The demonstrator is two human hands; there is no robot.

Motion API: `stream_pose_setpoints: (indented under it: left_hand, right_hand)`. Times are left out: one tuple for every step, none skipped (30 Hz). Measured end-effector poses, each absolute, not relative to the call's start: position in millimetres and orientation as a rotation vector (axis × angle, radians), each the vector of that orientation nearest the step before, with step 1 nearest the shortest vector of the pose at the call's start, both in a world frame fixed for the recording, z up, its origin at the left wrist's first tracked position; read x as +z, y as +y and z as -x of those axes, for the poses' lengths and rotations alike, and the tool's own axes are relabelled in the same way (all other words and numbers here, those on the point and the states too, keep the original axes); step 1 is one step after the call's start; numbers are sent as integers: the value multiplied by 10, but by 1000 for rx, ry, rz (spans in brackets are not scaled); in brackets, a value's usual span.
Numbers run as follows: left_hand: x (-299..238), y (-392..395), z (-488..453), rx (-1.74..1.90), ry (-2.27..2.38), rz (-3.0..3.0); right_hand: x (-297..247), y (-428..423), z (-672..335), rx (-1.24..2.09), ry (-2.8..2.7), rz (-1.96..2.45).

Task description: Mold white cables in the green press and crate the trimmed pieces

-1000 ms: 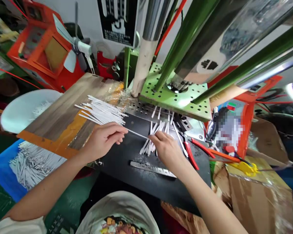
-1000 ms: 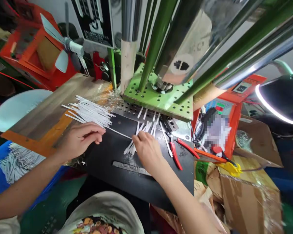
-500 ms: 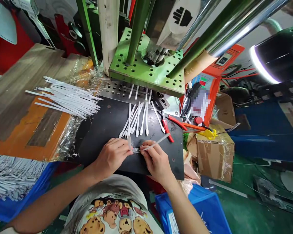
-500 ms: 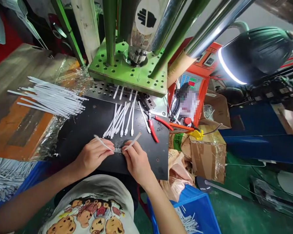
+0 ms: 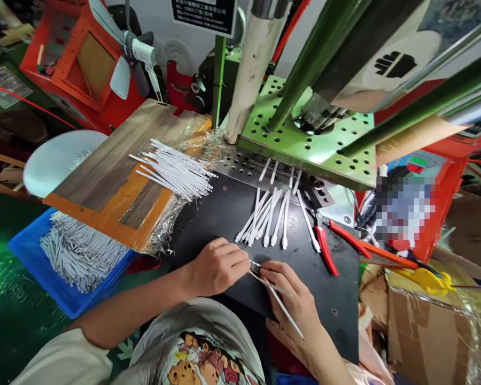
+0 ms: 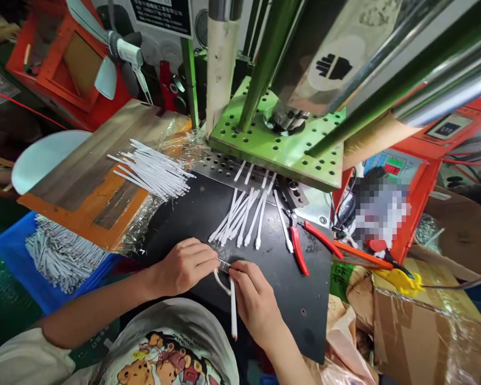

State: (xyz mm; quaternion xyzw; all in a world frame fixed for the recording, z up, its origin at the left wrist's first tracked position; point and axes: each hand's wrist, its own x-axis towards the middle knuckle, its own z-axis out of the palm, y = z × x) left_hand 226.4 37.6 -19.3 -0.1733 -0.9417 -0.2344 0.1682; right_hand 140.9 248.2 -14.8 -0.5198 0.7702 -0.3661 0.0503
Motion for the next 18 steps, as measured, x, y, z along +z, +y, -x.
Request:
stream_pose_setpoints:
  left_hand:
    - [-172, 360, -2267, -647, -2693, 510]
    - [-142, 328, -2274, -644, -2704, 526]
    - [-107, 271, -2285, -649, -2711, 532]
    - [-68, 182, -2301, -646, -2711, 522]
    - [-30, 57, -2320, -618, -2714, 489]
    - [6, -104, -2340, -564, -2719, 422]
    - [35, -297, -2356, -478, -2728, 327]
    - [55, -512, -2364, -371, -2742, 222]
    - [67, -734, -2363, -270, -2747, 114]
    - [71, -947, -2351, -175, -2755, 51]
    - [69, -1138, -2331, -123, -2766, 37]
    - [66, -1295, -2306, -83, -2775, 47]
    - [64, -1411, -2279, -53, -2787, 75]
    - [66, -1488, -2252, -38, -2797, 104]
    - [73, -1526, -2228, -34, -2804, 118]
    - [87, -1533, -2206, -50, -2807, 115]
    - [106, -1514, -2188, -97, -2807, 110]
    - [131, -1477, -2173, -174, -2794, 113]
  right_hand:
    - [-70, 2458, -1328, -1036, 2272, 1593]
    - [13, 2415, -1236, -954, 2201, 1608]
    - [96, 2344, -1138, -879, 2150, 1622]
    - [173, 2238, -1039, -812, 2134, 1633]
    - [240, 2094, -943, -755, 2160, 1630]
    - [290, 1910, -851, -703, 2211, 1624]
    - [321, 1693, -763, -643, 2280, 1610]
    - [332, 1451, -680, -563, 2351, 1584]
    - [326, 1195, -600, -474, 2383, 1590]
    - [306, 938, -526, -390, 2441, 1580]
    - [280, 693, -461, -314, 2480, 1568]
    - [254, 475, -407, -276, 2505, 1560]
    - [235, 295, -367, -250, 2527, 1549]
    - [224, 163, -345, -239, 2534, 1543]
    - [223, 87, -338, -235, 2536, 1541]
    - [231, 73, -345, -224, 2536, 1540]
    - [242, 122, -363, -209, 2535, 1537]
    - [255, 232, -389, -187, 2532, 1532]
